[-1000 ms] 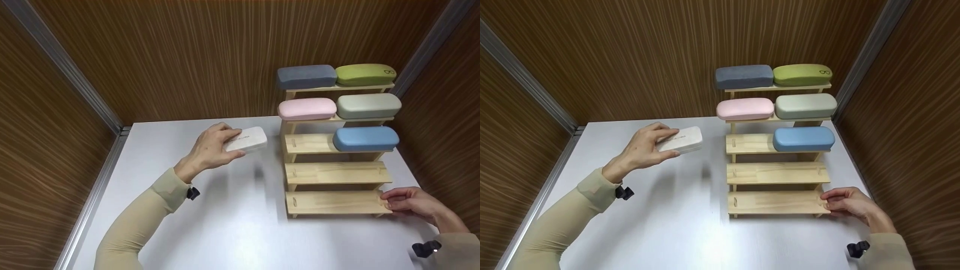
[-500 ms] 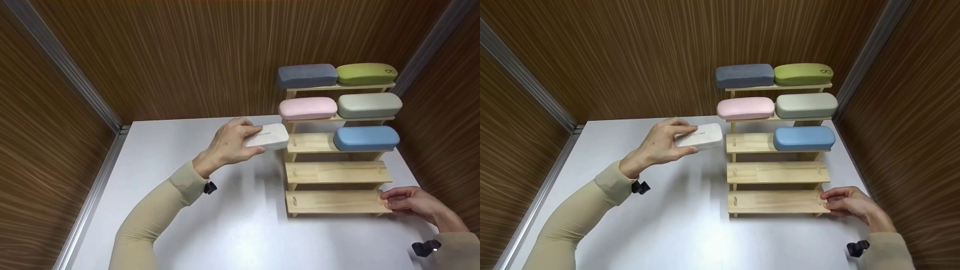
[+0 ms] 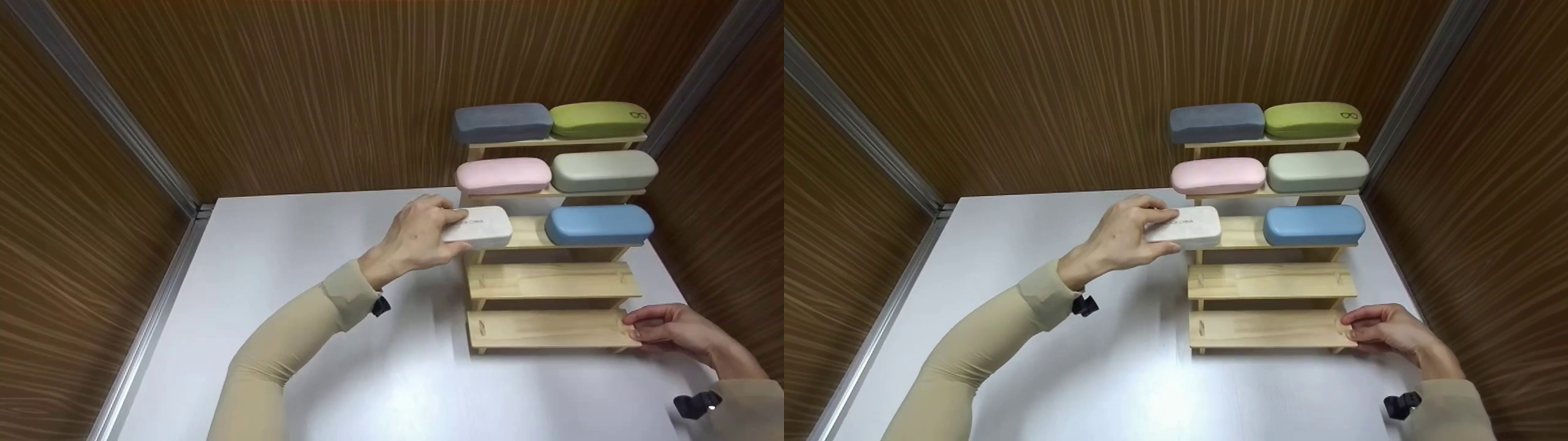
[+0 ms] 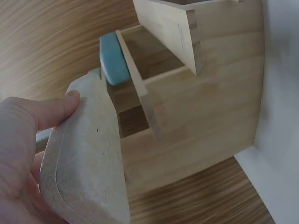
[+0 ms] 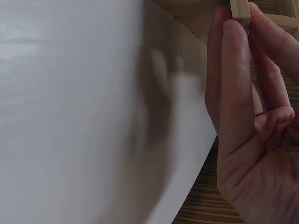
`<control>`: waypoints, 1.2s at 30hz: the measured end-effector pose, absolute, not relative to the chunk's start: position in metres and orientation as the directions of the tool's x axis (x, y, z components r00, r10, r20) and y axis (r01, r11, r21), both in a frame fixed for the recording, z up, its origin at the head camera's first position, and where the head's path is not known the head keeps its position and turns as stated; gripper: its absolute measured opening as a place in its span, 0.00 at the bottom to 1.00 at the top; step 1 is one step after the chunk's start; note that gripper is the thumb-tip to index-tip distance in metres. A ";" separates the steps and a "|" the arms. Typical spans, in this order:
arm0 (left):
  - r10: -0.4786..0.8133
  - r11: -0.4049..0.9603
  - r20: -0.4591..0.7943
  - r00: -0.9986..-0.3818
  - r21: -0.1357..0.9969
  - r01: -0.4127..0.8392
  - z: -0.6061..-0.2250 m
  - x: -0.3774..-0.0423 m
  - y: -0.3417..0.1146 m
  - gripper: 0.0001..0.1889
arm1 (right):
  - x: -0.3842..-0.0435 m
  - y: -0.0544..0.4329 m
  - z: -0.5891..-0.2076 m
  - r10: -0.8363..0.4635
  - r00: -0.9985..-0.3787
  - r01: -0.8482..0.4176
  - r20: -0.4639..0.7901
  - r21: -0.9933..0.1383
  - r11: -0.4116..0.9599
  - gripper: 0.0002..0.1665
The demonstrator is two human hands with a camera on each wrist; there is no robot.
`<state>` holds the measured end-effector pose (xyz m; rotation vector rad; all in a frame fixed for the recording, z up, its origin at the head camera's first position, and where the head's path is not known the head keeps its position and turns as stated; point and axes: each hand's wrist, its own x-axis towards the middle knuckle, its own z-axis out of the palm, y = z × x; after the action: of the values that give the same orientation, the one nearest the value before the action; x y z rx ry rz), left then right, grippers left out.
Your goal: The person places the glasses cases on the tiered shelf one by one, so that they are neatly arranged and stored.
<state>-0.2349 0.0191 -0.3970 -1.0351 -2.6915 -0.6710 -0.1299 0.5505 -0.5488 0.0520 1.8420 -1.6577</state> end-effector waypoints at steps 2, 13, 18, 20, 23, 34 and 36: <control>0.590 0.666 0.313 -0.744 0.333 0.668 -0.399 -0.235 0.026 0.29 | -0.130 0.550 -0.549 -0.381 -0.786 0.444 -0.488 -0.873 0.203 0.23; 0.610 0.689 0.338 -0.717 0.222 0.691 -0.411 -0.243 0.059 0.24 | -0.131 0.551 -0.548 -0.381 -0.787 0.439 -0.485 -0.875 0.206 0.23; 0.604 0.695 0.355 -0.713 0.203 0.690 -0.419 -0.243 0.070 0.24 | -0.131 0.550 -0.549 -0.369 -0.787 0.447 -0.495 -0.869 0.212 0.23; 0.600 0.698 0.362 -0.713 0.200 0.688 -0.421 -0.243 0.074 0.24 | -0.131 0.550 -0.549 -0.367 -0.787 0.448 -0.496 -0.868 0.213 0.23; 0.596 0.696 0.384 -0.705 0.189 0.692 -0.425 -0.244 0.080 0.23 | -0.131 0.551 -0.549 -0.377 -0.786 0.446 -0.490 -0.872 0.203 0.23; 0.614 0.671 0.401 -0.679 0.187 0.717 -0.440 -0.249 0.089 0.26 | -0.130 0.550 -0.548 -0.390 -0.782 0.436 -0.487 -0.873 0.217 0.24; 0.616 0.670 0.408 -0.674 0.179 0.720 -0.441 -0.251 0.091 0.27 | -0.130 0.550 -0.547 -0.386 -0.785 0.430 -0.484 -0.875 0.224 0.23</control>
<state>-0.2506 0.0905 -0.4412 -1.0614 -2.5735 -0.4714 -0.1303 0.5500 -0.5466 0.0404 1.8604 -1.6309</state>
